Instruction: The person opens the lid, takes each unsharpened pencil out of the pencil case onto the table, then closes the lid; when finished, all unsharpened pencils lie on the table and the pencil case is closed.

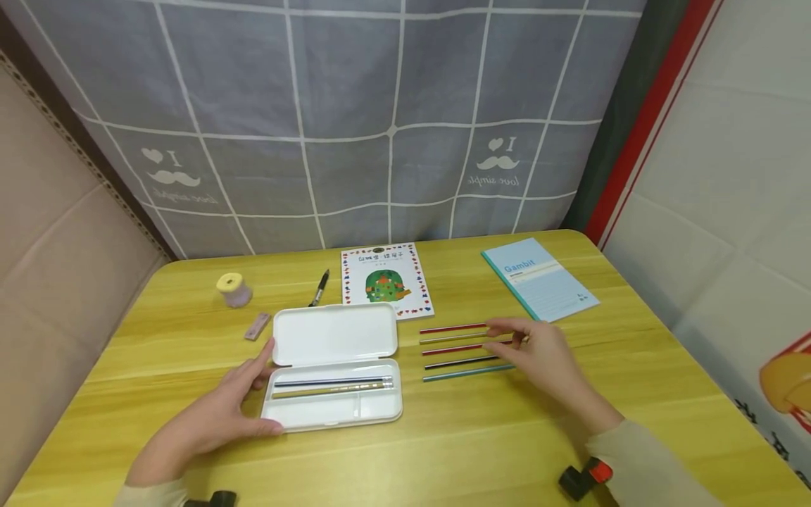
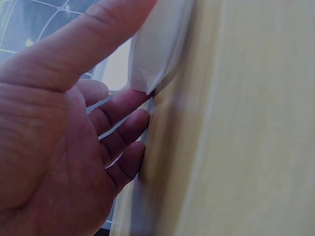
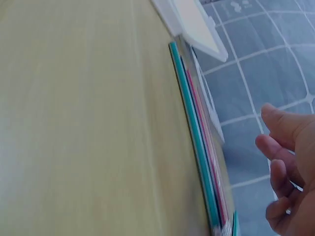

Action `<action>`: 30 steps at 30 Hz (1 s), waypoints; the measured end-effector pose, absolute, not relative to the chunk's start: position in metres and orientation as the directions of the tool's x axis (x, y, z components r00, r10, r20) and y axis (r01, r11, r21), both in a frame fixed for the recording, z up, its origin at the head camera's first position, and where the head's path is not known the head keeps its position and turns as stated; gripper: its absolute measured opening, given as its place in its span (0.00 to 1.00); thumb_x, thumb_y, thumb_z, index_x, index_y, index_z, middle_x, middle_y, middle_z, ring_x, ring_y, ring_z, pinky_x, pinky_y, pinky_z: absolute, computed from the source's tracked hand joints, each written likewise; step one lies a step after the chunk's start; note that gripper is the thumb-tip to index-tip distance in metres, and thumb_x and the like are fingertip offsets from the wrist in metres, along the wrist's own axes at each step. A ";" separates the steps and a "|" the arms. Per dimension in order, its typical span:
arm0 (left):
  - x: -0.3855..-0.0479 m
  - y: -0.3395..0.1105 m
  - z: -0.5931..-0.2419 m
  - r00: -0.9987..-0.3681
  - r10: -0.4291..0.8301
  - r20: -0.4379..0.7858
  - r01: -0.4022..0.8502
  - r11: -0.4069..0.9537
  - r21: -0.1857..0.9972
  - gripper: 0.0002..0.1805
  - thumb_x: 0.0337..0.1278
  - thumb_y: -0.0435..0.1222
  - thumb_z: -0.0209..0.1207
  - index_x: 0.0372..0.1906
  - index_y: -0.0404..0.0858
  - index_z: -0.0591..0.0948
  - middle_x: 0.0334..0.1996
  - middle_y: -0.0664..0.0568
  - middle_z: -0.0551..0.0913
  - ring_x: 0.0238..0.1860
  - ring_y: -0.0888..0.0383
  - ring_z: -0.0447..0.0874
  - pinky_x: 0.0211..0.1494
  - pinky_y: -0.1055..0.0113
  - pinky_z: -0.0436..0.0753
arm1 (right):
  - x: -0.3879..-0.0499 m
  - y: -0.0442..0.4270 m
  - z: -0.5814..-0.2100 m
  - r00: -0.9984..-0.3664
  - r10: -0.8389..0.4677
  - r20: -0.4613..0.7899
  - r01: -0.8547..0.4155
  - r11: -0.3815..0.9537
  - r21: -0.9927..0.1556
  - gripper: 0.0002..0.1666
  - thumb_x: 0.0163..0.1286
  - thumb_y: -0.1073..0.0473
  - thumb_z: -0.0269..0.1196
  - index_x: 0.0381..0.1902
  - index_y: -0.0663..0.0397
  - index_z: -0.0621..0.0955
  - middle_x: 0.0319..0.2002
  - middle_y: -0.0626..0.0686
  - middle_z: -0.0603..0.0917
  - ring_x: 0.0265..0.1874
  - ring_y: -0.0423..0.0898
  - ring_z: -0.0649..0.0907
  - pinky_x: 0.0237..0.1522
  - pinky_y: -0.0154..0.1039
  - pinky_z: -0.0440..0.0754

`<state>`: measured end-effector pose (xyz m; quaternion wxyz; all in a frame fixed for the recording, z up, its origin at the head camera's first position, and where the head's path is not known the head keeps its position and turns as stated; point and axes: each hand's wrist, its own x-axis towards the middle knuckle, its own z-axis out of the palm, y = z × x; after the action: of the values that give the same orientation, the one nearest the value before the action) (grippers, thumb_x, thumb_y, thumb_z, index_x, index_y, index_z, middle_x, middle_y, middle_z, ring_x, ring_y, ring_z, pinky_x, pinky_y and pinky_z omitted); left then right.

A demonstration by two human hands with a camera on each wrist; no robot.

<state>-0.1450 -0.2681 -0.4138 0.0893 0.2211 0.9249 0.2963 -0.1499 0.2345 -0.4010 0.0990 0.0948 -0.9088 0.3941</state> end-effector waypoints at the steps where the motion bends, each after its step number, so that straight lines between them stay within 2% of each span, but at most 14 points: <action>1: -0.145 -0.268 -0.414 -0.886 0.462 -0.033 0.357 0.728 0.585 0.74 0.41 0.58 0.79 0.86 0.40 0.43 0.65 0.52 0.77 0.59 0.57 0.73 0.64 0.57 0.75 | -0.151 0.229 -0.399 -0.967 -0.088 0.239 -0.235 0.663 -0.711 0.18 0.63 0.59 0.77 0.52 0.55 0.90 0.40 0.49 0.92 0.24 0.40 0.77 0.24 0.33 0.73; 5: -0.146 -0.269 -0.414 -0.883 0.469 -0.029 0.361 0.715 0.598 0.74 0.42 0.58 0.78 0.86 0.40 0.43 0.65 0.51 0.77 0.59 0.54 0.74 0.63 0.56 0.76 | -0.157 0.204 -0.395 -0.980 -0.087 0.177 -0.191 0.642 -0.743 0.16 0.63 0.58 0.78 0.48 0.53 0.91 0.40 0.47 0.92 0.20 0.42 0.73 0.21 0.33 0.68; 9: -0.145 -0.270 -0.416 -0.883 0.468 -0.036 0.351 0.710 0.611 0.74 0.43 0.58 0.78 0.86 0.41 0.42 0.64 0.51 0.75 0.58 0.55 0.74 0.64 0.59 0.76 | -0.162 0.178 -0.395 -0.977 -0.146 0.152 -0.211 0.621 -0.755 0.16 0.61 0.57 0.79 0.47 0.53 0.92 0.41 0.48 0.92 0.19 0.42 0.72 0.19 0.34 0.67; 14: -0.145 -0.270 -0.416 -0.886 0.463 -0.034 0.347 0.708 0.615 0.73 0.43 0.59 0.78 0.86 0.42 0.43 0.63 0.51 0.75 0.58 0.57 0.74 0.64 0.56 0.76 | -0.165 0.146 -0.396 -0.958 -0.253 0.138 -0.263 0.573 -0.776 0.16 0.62 0.58 0.78 0.48 0.55 0.92 0.44 0.49 0.92 0.32 0.46 0.83 0.26 0.32 0.76; 16: -0.145 -0.269 -0.415 -0.883 0.468 -0.030 0.351 0.702 0.619 0.73 0.44 0.59 0.78 0.86 0.41 0.42 0.63 0.50 0.75 0.58 0.56 0.74 0.64 0.54 0.76 | -0.165 0.135 -0.397 -0.947 -0.290 0.140 -0.289 0.569 -0.770 0.16 0.62 0.58 0.78 0.47 0.54 0.92 0.44 0.48 0.92 0.34 0.45 0.84 0.28 0.32 0.77; 18: -0.145 -0.269 -0.415 -0.884 0.467 -0.033 0.348 0.702 0.621 0.73 0.44 0.59 0.78 0.86 0.41 0.43 0.63 0.51 0.75 0.58 0.57 0.73 0.64 0.57 0.76 | -0.166 0.124 -0.398 -0.938 -0.321 0.129 -0.302 0.578 -0.758 0.14 0.62 0.57 0.78 0.46 0.51 0.92 0.43 0.47 0.92 0.26 0.41 0.81 0.26 0.32 0.75; 20: -0.144 -0.269 -0.415 -0.882 0.471 -0.030 0.351 0.697 0.625 0.73 0.44 0.58 0.78 0.86 0.40 0.42 0.64 0.51 0.75 0.58 0.57 0.74 0.64 0.58 0.76 | -0.166 0.113 -0.400 -0.934 -0.339 0.116 -0.309 0.600 -0.738 0.13 0.62 0.56 0.78 0.45 0.48 0.93 0.43 0.45 0.92 0.18 0.37 0.70 0.23 0.33 0.70; 23: -0.144 -0.270 -0.415 -0.882 0.471 -0.031 0.349 0.694 0.630 0.74 0.44 0.57 0.79 0.86 0.40 0.42 0.64 0.50 0.74 0.58 0.55 0.74 0.64 0.57 0.76 | -0.166 0.100 -0.403 -0.926 -0.370 0.079 -0.313 0.631 -0.710 0.12 0.64 0.54 0.77 0.46 0.45 0.93 0.42 0.43 0.92 0.15 0.38 0.63 0.23 0.35 0.67; 26: -0.144 -0.270 -0.415 -0.885 0.464 -0.035 0.341 0.697 0.630 0.74 0.43 0.57 0.79 0.86 0.40 0.42 0.65 0.49 0.75 0.59 0.53 0.74 0.64 0.53 0.76 | -0.165 0.089 -0.406 -0.913 -0.404 0.050 -0.330 0.665 -0.670 0.12 0.65 0.53 0.76 0.47 0.44 0.93 0.42 0.41 0.92 0.22 0.36 0.77 0.32 0.35 0.77; 28: -0.144 -0.270 -0.415 -0.886 0.462 -0.036 0.339 0.699 0.629 0.74 0.43 0.57 0.79 0.86 0.41 0.42 0.65 0.49 0.75 0.59 0.52 0.74 0.64 0.52 0.76 | -0.164 0.083 -0.408 -0.903 -0.427 0.040 -0.351 0.683 -0.640 0.13 0.66 0.52 0.76 0.47 0.44 0.92 0.42 0.41 0.92 0.33 0.38 0.85 0.41 0.37 0.82; 30: -0.145 -0.269 -0.415 -0.885 0.464 -0.035 0.339 0.696 0.633 0.74 0.43 0.57 0.79 0.86 0.42 0.42 0.65 0.49 0.76 0.59 0.52 0.75 0.64 0.52 0.76 | -0.164 0.078 -0.409 -0.897 -0.440 0.036 -0.369 0.704 -0.606 0.12 0.66 0.51 0.75 0.48 0.43 0.92 0.43 0.40 0.92 0.46 0.39 0.88 0.49 0.39 0.84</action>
<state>-0.1451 -0.2693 -0.4152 0.0963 0.2191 0.9159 0.3223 -0.1639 0.0776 -0.4091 -0.0559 0.2196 -0.9214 0.3157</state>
